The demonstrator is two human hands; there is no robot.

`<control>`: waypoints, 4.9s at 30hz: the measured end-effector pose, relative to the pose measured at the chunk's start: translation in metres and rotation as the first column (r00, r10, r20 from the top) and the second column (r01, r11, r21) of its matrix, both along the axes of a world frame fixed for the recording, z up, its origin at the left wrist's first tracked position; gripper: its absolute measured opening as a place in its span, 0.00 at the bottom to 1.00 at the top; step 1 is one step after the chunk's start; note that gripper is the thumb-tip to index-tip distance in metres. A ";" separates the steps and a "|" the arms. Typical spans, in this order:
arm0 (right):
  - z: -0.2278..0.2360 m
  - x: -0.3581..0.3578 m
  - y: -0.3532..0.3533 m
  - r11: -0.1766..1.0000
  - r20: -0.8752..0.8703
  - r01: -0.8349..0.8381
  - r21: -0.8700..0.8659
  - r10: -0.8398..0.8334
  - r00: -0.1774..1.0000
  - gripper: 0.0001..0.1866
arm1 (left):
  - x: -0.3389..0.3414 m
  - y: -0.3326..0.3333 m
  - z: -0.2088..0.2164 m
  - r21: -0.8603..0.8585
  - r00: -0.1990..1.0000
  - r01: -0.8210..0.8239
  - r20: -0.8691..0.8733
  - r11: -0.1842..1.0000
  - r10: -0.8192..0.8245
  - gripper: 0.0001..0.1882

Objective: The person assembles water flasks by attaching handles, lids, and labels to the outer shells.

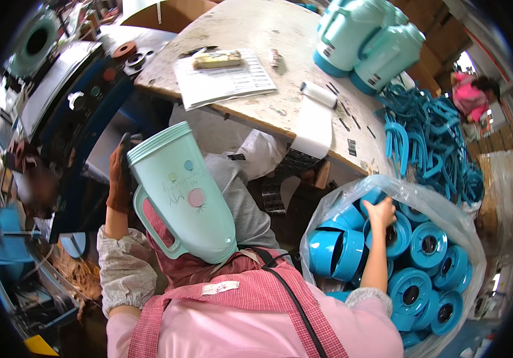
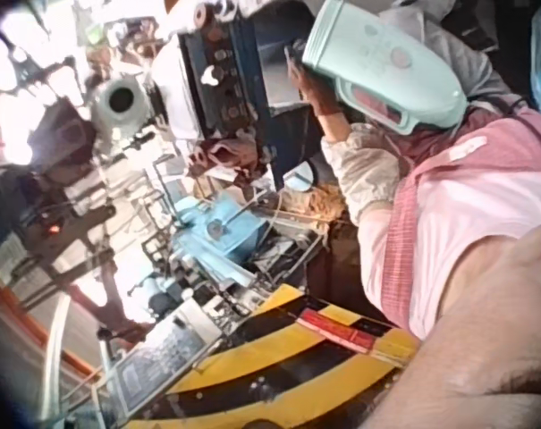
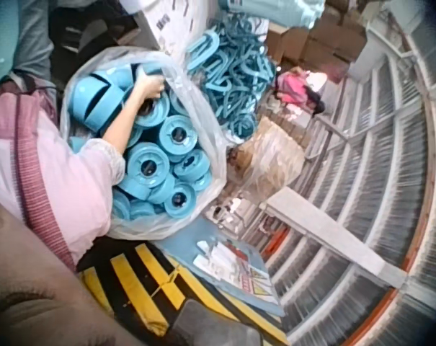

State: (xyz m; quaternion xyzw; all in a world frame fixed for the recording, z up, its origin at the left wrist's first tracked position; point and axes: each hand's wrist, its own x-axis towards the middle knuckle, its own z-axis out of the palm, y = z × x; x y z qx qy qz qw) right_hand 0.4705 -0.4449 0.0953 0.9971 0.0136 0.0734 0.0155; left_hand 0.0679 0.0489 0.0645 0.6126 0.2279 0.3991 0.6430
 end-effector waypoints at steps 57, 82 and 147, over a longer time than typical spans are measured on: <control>0.047 -0.198 0.444 -0.532 0.534 -0.123 0.838 0.845 -0.026 0.30 | -0.022 0.021 0.038 0.428 0.976 0.030 0.181 0.903 -0.118 0.72; 0.057 -0.189 0.421 -0.711 0.633 -0.301 0.635 0.703 -0.324 0.46 | -0.021 -0.048 0.144 0.811 0.864 0.146 -0.384 0.567 0.327 0.46; 0.043 -0.173 0.236 -0.464 0.349 0.417 0.781 0.879 0.324 0.17 | 0.017 -0.148 0.153 0.140 0.958 0.082 -0.284 0.987 -0.039 0.23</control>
